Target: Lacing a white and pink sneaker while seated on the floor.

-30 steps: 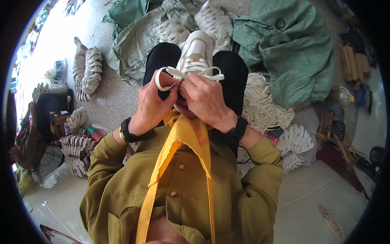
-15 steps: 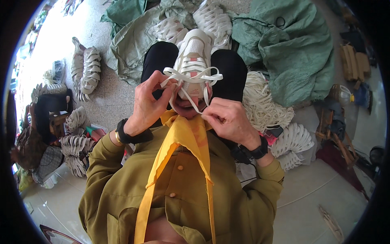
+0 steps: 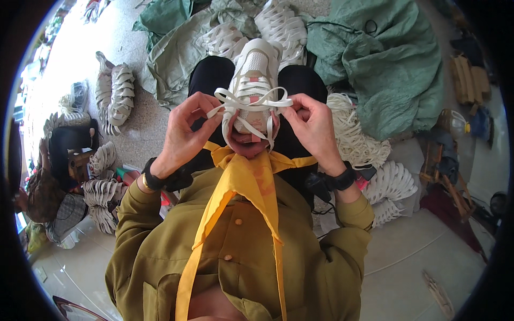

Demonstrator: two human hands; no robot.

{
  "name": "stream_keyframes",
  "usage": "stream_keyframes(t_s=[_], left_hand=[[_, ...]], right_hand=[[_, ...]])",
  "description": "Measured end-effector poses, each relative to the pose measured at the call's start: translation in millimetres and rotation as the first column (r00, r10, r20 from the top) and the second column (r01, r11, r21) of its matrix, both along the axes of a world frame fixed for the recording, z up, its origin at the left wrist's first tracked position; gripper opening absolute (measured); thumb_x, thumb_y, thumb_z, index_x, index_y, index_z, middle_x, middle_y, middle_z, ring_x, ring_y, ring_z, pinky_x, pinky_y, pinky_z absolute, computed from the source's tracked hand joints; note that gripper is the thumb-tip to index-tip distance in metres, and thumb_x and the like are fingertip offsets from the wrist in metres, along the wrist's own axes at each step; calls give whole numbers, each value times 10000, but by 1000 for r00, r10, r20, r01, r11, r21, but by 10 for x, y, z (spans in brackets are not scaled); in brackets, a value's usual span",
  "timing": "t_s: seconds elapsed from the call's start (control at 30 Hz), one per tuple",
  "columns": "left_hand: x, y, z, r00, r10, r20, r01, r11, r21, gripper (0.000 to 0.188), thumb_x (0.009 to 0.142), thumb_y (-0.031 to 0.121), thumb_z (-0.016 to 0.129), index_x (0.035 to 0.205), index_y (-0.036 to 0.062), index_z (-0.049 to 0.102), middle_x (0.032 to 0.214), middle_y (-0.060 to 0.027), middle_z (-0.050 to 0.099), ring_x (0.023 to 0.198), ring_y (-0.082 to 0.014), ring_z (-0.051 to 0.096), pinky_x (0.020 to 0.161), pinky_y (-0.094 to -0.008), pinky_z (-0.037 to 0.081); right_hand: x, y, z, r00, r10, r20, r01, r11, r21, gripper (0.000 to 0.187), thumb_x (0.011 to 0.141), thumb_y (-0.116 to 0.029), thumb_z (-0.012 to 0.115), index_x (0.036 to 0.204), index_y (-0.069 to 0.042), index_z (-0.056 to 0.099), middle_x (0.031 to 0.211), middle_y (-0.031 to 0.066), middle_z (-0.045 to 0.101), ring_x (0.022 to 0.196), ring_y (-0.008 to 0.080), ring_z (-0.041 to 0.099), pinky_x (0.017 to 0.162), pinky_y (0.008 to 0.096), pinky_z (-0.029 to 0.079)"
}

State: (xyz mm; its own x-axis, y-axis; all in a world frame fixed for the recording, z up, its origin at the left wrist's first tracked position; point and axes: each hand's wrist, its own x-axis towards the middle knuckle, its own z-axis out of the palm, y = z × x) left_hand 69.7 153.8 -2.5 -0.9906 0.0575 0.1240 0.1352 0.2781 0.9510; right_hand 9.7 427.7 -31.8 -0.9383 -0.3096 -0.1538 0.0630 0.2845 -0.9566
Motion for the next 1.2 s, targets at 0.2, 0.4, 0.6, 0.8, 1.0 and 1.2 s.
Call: stream_keyframes(t_s=[0.2,0.4,0.6,0.8,1.0,1.2], left_hand=[[-66,-196,297,948,-290,129,310,934,-180,147,857,-40,749,863,-7,606,955,-90,653,850,-149,669,782,-284,558],[-51,-159,237,995,-48,93,74,950,-303,174,846,17,783,829,9,610,688,-42,596,617,-123,615,592,-282,503],[-119,13,88,976,133,-176,-199,873,-445,205,814,27,735,842,32,533,675,-90,568,607,-289,605,558,-392,479],[-166,98,67,923,174,-342,-338,789,-512,259,833,54,784,793,58,528,605,-45,439,514,-199,451,497,-342,379],[-140,29,144,896,-64,-439,-233,774,-589,194,766,-19,659,873,58,517,731,-86,529,727,-326,574,594,-454,458],[-108,93,32,943,115,-313,-277,792,-543,274,791,-21,697,785,55,434,675,-99,441,648,-329,514,561,-437,409]], right_hand=[[68,-16,-41,993,-41,-114,42,999,7,93,942,-67,725,924,0,663,760,-25,645,631,5,540,547,210,420],[231,-38,73,916,-10,-401,76,986,148,96,886,-17,754,931,-27,671,776,29,627,578,80,563,524,243,428],[320,-60,171,720,148,-678,-27,982,186,175,821,48,751,944,-48,672,847,59,647,598,165,620,531,295,488],[256,-40,203,794,2,-607,137,974,182,155,842,58,745,933,-28,654,852,66,643,666,149,633,597,282,513],[229,4,136,824,-28,-565,87,993,78,124,873,60,731,953,9,651,934,78,677,745,133,631,685,257,517],[241,-75,144,766,39,-642,36,994,104,154,858,52,740,967,-16,654,876,76,686,691,153,669,628,279,533]])
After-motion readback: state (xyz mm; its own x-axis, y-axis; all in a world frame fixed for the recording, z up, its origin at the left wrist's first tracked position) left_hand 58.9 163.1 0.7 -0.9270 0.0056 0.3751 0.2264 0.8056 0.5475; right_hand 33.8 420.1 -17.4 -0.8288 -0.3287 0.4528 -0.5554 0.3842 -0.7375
